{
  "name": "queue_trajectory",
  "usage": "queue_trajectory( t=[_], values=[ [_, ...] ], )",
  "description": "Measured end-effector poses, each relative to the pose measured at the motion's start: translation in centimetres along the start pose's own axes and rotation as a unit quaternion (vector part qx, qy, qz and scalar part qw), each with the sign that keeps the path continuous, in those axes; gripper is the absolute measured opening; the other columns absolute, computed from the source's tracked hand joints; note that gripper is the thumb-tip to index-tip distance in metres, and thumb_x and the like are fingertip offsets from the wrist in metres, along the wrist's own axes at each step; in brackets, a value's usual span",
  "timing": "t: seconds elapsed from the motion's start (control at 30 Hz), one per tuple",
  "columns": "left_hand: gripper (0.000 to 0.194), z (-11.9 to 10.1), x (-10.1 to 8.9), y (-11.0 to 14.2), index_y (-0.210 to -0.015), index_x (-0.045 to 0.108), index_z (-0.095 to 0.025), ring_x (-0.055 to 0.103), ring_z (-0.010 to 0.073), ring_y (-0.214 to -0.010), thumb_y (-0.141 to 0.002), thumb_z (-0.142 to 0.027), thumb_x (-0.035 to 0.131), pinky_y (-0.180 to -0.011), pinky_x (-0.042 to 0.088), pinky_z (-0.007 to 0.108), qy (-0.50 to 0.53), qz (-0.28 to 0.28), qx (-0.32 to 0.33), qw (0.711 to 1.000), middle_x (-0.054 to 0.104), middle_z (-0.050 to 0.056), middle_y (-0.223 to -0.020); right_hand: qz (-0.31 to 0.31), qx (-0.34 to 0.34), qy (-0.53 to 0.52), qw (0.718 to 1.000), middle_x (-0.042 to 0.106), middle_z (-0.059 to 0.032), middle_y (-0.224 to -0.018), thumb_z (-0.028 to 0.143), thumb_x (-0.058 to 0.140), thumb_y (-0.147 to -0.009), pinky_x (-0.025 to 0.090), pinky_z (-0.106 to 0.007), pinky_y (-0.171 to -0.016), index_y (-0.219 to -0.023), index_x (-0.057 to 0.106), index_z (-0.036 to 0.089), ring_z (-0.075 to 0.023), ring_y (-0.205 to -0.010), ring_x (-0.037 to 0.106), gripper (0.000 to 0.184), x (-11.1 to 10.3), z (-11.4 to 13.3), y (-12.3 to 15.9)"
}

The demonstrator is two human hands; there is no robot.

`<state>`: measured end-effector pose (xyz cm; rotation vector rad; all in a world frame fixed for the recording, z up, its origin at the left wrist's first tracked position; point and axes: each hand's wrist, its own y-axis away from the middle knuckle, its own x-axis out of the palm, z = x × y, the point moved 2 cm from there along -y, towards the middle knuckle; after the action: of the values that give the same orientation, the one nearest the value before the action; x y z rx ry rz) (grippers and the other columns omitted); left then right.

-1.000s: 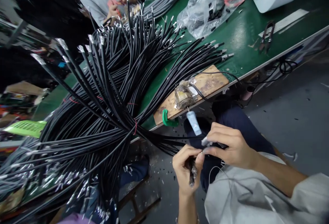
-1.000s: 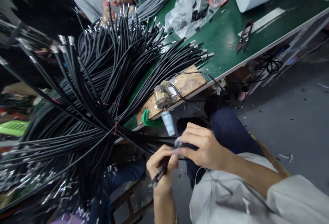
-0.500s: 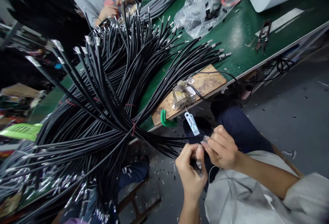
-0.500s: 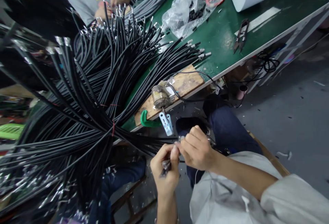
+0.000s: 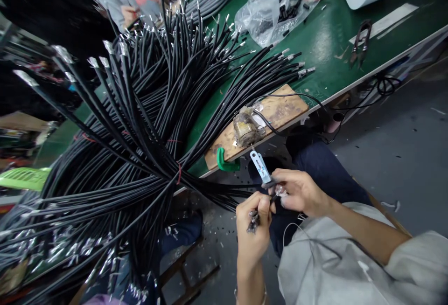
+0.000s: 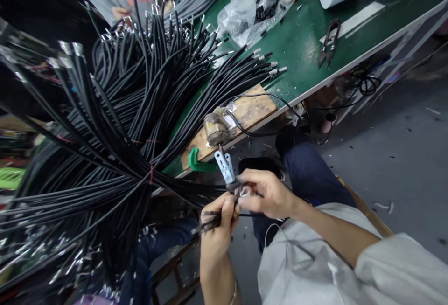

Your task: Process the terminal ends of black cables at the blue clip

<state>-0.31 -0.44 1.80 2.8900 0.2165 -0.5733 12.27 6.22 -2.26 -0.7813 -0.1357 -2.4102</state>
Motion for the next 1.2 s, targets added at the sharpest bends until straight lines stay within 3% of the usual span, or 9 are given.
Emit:
queue_trajectory(
  t=[0.07, 0.3, 0.47, 0.57, 0.67, 0.77, 0.87, 1.07, 1.2],
  values=[
    [0.045, 0.0, 0.0, -0.1, -0.057, 0.051, -0.016, 0.04, 0.0074, -0.043, -0.095, -0.039, 0.047, -0.042, 0.028, 0.02, -0.001, 0.011, -0.005, 1.0, 0.044, -0.003, -0.052, 0.008, -0.021, 0.049, 0.999, 0.058, -0.0043, -0.082, 0.032, 0.072, -0.079, 0.042, -0.026, -0.064, -0.084, 0.068, 0.013, -0.0139, -0.073, 0.053, 0.02, -0.2, 0.6, -0.2],
    [0.036, -0.5, 0.5, -0.1, -0.058, 0.051, -0.016, 0.051, 0.0093, -0.041, -0.088, -0.034, 0.059, -0.043, 0.038, 0.019, 0.038, -0.014, 0.033, 0.999, 0.053, -0.002, -0.048, -0.122, 0.028, -0.003, 0.992, 0.05, 0.0022, -0.062, 0.04, 0.075, -0.075, 0.038, -0.024, -0.053, -0.064, 0.056, 0.016, -0.0101, -0.056, 0.046, 0.033, 0.6, -0.7, 0.0],
    [0.032, -0.3, 0.6, 0.1, -0.059, 0.052, -0.016, 0.053, 0.0094, -0.044, -0.084, -0.03, 0.066, -0.045, 0.039, 0.018, 0.033, -0.036, 0.039, 0.998, 0.054, -0.002, -0.052, -0.196, -0.122, 0.193, 0.954, 0.053, -0.0022, -0.07, 0.025, 0.067, -0.082, 0.04, -0.029, -0.059, -0.065, 0.059, 0.018, -0.0148, -0.065, 0.048, 0.02, 1.1, 0.3, 0.7],
    [0.03, 0.2, 0.1, -0.3, -0.061, 0.057, -0.015, 0.047, 0.0069, -0.041, -0.087, -0.03, 0.063, -0.042, 0.035, 0.018, 0.04, -0.016, 0.044, 0.998, 0.051, -0.003, -0.051, -0.146, -0.188, 0.233, 0.943, 0.058, -0.0054, -0.075, 0.021, 0.066, -0.083, 0.042, -0.033, -0.067, -0.072, 0.065, 0.018, -0.0173, -0.071, 0.05, 0.011, 0.9, 0.9, 0.6],
    [0.028, 0.5, -0.4, -0.8, -0.07, 0.067, -0.015, 0.044, 0.0068, -0.04, -0.089, -0.035, 0.06, -0.04, 0.032, 0.019, 0.075, 0.058, 0.085, 0.992, 0.059, 0.001, -0.059, -0.009, -0.048, 0.028, 0.998, 0.056, -0.0026, -0.071, 0.035, 0.072, -0.08, 0.041, -0.028, -0.059, -0.073, 0.063, 0.016, -0.0134, -0.064, 0.05, 0.022, 0.5, 0.5, 0.0],
    [0.026, 0.4, -0.5, -1.3, -0.071, 0.07, -0.016, 0.05, 0.0105, -0.048, -0.083, -0.039, 0.067, -0.046, 0.037, 0.022, 0.092, 0.057, 0.127, 0.986, 0.063, 0.004, -0.064, 0.069, 0.136, -0.153, 0.976, 0.053, 0.0011, -0.065, 0.045, 0.079, -0.07, 0.036, -0.023, -0.052, -0.073, 0.061, 0.013, -0.0083, -0.055, 0.048, 0.037, -0.3, 0.0, -0.5],
    [0.021, 0.3, -0.1, -1.4, -0.067, 0.068, -0.016, 0.051, 0.0122, -0.055, -0.078, -0.033, 0.073, -0.053, 0.039, 0.024, 0.07, 0.005, 0.13, 0.989, 0.057, 0.002, -0.061, 0.106, 0.237, -0.117, 0.959, 0.05, 0.0046, -0.055, 0.038, 0.08, -0.068, 0.027, -0.019, -0.046, -0.067, 0.06, 0.012, -0.0047, -0.048, 0.039, 0.034, -1.5, 0.3, -1.3],
    [0.02, 0.3, 0.0, -1.1, -0.062, 0.062, -0.017, 0.049, 0.0108, -0.056, -0.073, -0.024, 0.078, -0.054, 0.038, 0.022, 0.071, -0.062, 0.128, 0.987, 0.053, -0.002, -0.059, -0.02, 0.146, 0.023, 0.989, 0.048, 0.0052, -0.052, 0.048, 0.076, -0.07, 0.022, -0.021, -0.045, -0.062, 0.061, 0.012, -0.0047, -0.047, 0.034, 0.039, -2.4, 2.4, -5.3],
    [0.016, 0.8, -0.4, -1.2, -0.068, 0.064, -0.019, 0.052, 0.0112, -0.059, -0.073, -0.025, 0.078, -0.056, 0.041, 0.022, 0.119, -0.103, 0.154, 0.975, 0.057, -0.002, -0.065, 0.01, 0.115, -0.034, 0.993, 0.047, 0.0042, -0.052, 0.059, 0.073, -0.07, 0.026, -0.022, -0.047, -0.064, 0.066, 0.01, -0.0061, -0.049, 0.036, 0.049, -0.1, 2.3, -6.6]
  ],
)
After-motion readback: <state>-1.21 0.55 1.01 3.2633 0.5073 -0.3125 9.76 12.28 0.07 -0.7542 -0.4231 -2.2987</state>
